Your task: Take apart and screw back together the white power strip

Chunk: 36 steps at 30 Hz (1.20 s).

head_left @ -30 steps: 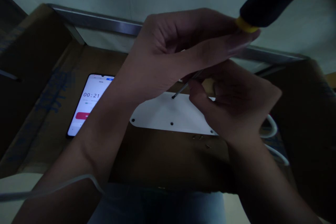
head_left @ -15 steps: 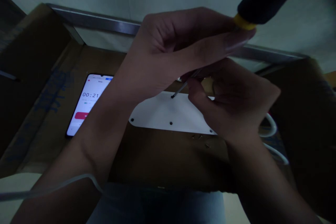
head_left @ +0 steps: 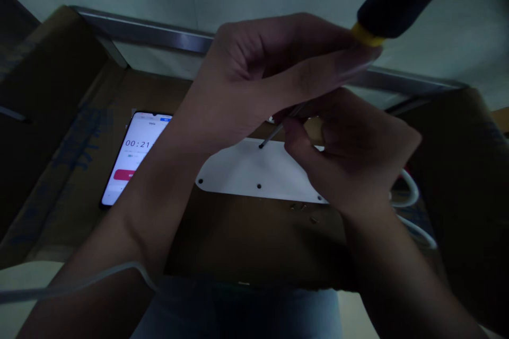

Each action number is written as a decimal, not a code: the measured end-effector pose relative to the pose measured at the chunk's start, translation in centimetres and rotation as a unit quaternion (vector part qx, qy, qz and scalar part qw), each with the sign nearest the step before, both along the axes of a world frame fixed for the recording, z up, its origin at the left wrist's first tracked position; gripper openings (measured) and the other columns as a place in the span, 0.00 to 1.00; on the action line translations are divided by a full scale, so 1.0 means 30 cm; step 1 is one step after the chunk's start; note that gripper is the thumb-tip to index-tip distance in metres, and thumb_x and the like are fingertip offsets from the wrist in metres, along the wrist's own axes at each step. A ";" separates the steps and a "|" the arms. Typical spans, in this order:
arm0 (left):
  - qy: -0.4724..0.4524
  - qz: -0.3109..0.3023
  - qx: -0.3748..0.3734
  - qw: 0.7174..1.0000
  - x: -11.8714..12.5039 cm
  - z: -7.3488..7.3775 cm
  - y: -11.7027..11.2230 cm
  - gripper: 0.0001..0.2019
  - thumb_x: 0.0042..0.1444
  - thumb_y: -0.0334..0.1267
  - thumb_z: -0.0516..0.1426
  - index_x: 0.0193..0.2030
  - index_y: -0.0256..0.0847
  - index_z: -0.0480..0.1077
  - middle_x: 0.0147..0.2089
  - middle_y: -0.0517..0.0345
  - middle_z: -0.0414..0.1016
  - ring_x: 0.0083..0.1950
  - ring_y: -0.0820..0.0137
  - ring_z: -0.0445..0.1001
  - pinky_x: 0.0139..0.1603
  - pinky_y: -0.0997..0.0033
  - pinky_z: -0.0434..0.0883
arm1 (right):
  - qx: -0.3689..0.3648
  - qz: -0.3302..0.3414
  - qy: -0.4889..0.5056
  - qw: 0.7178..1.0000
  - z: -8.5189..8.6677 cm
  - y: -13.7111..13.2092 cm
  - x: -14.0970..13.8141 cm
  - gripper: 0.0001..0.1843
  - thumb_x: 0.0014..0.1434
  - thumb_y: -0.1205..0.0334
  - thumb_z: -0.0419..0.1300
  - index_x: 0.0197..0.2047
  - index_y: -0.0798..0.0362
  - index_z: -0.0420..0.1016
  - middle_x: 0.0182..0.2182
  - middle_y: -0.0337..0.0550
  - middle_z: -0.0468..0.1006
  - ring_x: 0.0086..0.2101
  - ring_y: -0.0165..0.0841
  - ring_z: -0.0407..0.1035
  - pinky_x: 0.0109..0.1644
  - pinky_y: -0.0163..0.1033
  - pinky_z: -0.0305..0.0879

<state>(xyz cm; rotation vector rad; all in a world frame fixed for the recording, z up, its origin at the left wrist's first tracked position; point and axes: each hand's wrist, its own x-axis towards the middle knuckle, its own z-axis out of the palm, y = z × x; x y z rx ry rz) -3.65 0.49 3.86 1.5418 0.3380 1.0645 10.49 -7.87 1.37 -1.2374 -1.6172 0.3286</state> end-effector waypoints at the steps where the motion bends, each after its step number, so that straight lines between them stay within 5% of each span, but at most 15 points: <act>1: 0.002 0.002 0.000 1.000 0.001 0.000 0.000 0.05 0.63 0.31 0.64 0.43 0.33 0.81 0.30 0.70 0.77 0.32 0.83 0.73 0.30 0.79 0.71 | 0.005 0.001 0.000 1.000 -0.002 0.002 0.000 0.07 0.58 0.68 0.64 0.39 0.45 0.77 0.35 0.39 0.81 0.37 0.38 0.77 0.43 0.48 0.74; 9: -0.003 -0.004 -0.018 1.000 0.006 0.006 0.001 0.04 0.62 0.29 0.64 0.42 0.32 0.81 0.32 0.70 0.79 0.31 0.85 0.74 0.31 0.80 0.72 | 0.027 -0.014 -0.034 0.999 -0.001 0.003 0.002 0.09 0.57 0.70 0.64 0.39 0.46 0.77 0.34 0.36 0.81 0.34 0.33 0.75 0.43 0.44 0.74; 36: -0.007 -0.019 -0.040 0.999 0.000 0.029 -0.020 0.04 0.62 0.25 0.62 0.39 0.34 0.80 0.31 0.76 0.79 0.32 0.88 0.76 0.33 0.85 0.75 | 0.001 0.005 0.002 1.000 -0.003 0.002 0.004 0.06 0.61 0.65 0.63 0.38 0.43 0.75 0.35 0.39 0.81 0.39 0.40 0.78 0.45 0.51 0.75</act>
